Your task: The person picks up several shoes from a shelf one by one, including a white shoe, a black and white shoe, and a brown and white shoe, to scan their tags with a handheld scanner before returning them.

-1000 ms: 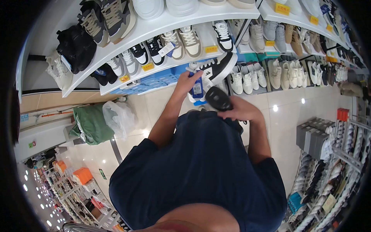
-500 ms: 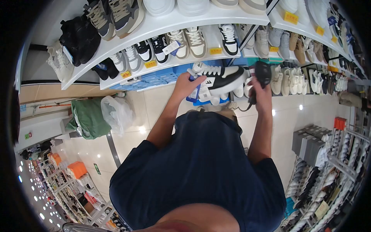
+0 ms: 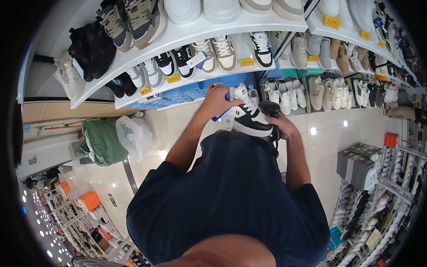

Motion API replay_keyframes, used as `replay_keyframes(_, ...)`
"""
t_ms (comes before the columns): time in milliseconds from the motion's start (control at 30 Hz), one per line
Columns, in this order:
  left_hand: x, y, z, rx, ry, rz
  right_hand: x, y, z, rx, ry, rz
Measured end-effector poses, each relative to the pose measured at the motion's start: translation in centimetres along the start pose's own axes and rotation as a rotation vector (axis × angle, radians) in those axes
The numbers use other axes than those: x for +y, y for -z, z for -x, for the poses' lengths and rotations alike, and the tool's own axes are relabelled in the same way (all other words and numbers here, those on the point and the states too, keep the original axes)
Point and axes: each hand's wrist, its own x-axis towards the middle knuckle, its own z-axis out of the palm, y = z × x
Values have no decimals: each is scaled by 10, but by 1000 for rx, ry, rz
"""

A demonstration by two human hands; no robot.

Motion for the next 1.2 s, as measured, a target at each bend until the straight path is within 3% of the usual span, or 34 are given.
replay_keyframes(133,7,5,-8,86,-81,60,19,8,-6,38,-55,-41)
replay_keyframes(167,10,10,-9,-84,13,20,23,12,-9,88,-22,-40)
replay_keyframes(200,10,5,-6,-85,11,18,26,14,-10,139,11,-38)
replay_keyframes(267,7,-10,0,140,-76,110,11,-20,0,190,94,-38)
replay_keyframes(533,11,-30,10,197,54,160,4,-42,10,377,245,218)
replay_keyframes(600,12,-36,9,331,85,185,10,-42,2,388,357,244)
replay_keyframes(733,12,-30,5,270,140,251,11,-47,0,436,390,286)
replay_keyframes(933,5,-21,4,234,-2,266,1,-58,5,532,372,286)
replay_keyframes(1033,25,-9,-3,303,-54,96,4,-56,0,488,536,224)
replay_keyframes(1100,43,-3,-13,249,121,179,7,-49,-3,480,561,244)
replay_keyframes(1133,44,-5,-20,241,116,171,7,-46,-5,482,563,232)
replay_keyframes(1200,43,-8,-37,304,-75,68,8,-39,-10,482,643,220)
